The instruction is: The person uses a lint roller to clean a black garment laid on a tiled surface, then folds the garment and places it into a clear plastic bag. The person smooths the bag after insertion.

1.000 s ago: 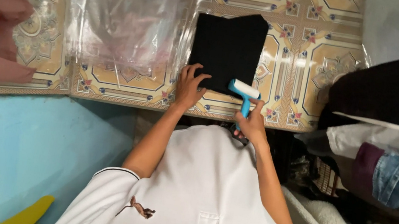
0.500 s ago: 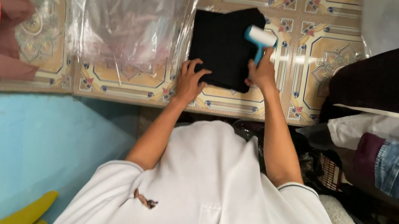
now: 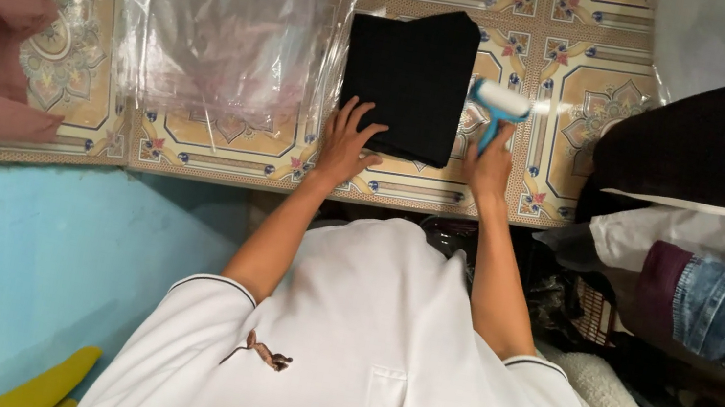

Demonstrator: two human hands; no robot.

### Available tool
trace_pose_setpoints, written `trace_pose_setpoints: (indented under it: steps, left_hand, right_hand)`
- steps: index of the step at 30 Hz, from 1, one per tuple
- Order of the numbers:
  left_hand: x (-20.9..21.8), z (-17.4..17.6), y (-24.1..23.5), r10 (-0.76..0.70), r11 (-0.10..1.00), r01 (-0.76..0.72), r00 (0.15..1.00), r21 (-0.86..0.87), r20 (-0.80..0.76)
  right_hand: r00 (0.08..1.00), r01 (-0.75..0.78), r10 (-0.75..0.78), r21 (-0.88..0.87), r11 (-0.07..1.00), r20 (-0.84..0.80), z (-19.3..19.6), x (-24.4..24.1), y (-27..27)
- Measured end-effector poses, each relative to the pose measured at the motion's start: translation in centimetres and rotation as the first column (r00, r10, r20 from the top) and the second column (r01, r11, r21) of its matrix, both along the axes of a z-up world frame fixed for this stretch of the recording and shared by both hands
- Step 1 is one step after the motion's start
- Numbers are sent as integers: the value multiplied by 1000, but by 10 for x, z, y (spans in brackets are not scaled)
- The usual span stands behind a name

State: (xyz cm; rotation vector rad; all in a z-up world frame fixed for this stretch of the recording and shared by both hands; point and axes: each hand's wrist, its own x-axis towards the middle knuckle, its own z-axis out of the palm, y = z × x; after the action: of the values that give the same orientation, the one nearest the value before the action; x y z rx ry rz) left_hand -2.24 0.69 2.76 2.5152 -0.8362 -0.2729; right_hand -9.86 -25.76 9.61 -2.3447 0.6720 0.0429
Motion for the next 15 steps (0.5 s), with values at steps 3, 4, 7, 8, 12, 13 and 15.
trace_pose_setpoints:
  steps: [3, 4, 7, 8, 12, 13, 15]
  left_hand:
    - [2, -7, 0, 5, 999, -5, 1000, -40, 2]
    - [1, -7, -3, 21, 999, -20, 1000, -39, 9]
    - [-1, -12, -11, 57, 998, -55, 992, -26, 113]
    - [-3, -19, -17, 78, 995, -67, 985, -71, 156]
    - [-7, -39, -40, 83, 989, -51, 968, -139, 235]
    - [-7, -46, -41, 98, 988, -67, 969, -140, 228]
    - [3, -59, -41, 84, 919, -39, 992, -393, 98]
  right_hand:
    - [995, 100, -95, -156, 983, 41, -73, 9, -37]
    - [996, 85, -79, -154, 984, 48, -69, 9, -38]
    - [995, 71, -90, -362, 930, -36, -39, 14, -24]
    - [997, 50, -21, -389, 920, 77, -19, 14, -11]
    - [848, -246, 378, -358, 901, 370, -21, 43, 26]
    - [845, -262, 392, -357, 897, 363, -34, 45, 32]
    - [856, -410, 472, -282, 868, 210, -58, 57, 47]
